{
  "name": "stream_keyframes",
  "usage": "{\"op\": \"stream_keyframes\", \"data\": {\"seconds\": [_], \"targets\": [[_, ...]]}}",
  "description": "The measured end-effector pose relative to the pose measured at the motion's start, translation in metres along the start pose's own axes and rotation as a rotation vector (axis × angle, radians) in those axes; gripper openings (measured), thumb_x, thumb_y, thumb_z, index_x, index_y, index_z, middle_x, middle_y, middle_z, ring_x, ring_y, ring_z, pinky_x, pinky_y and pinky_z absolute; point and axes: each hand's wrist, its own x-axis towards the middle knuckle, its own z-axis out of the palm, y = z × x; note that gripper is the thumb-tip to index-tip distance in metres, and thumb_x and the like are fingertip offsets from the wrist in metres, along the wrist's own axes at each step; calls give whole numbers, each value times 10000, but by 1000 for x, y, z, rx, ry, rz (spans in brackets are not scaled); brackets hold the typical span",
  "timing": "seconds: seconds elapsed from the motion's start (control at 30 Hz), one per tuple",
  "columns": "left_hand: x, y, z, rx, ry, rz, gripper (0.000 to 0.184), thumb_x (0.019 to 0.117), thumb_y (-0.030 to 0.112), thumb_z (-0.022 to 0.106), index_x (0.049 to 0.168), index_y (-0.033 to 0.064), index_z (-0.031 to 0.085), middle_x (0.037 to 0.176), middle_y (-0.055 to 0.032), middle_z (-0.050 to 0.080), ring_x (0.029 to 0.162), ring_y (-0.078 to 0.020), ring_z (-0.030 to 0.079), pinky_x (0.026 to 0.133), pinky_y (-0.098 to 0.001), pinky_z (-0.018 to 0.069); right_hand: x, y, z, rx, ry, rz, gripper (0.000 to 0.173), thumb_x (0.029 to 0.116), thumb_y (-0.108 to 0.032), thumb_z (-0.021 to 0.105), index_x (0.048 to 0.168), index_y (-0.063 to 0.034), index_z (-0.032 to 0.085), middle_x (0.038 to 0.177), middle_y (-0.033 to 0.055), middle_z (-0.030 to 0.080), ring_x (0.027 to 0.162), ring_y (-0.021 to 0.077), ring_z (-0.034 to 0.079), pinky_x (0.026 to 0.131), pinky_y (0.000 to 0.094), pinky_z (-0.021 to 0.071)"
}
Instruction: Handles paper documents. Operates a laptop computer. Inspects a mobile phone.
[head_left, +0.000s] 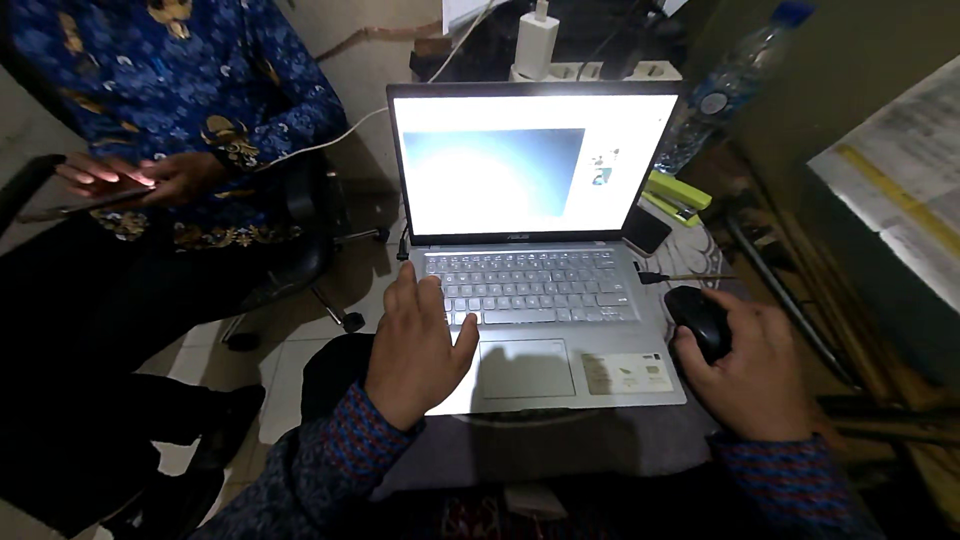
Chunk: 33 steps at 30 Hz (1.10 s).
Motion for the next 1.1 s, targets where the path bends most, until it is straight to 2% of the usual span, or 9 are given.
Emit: {"op": "stream_keyframes", "data": {"seconds": [0.9, 1.1], "targets": [[1, 0, -3, -21, -48, -26, 759, 919, 629, 481, 1362, 18, 560, 1513, -302, 423, 1308, -439, 520, 962, -520, 531, 2, -1, -3, -26, -37, 7, 693, 868, -527, 556, 1380, -62, 597, 1250, 284, 616, 1126, 464, 604, 926, 631, 490], [1, 0, -1, -10, -24, -16, 750, 915, 627, 479, 1342, 17, 570, 1492, -305, 443, 1268, -433, 549, 923, -509, 546, 2, -2, -3, -23, -15, -4, 676, 868, -509, 551, 1370, -58, 604, 1230, 285, 621, 1106, 454, 609, 909, 616, 494]]}}
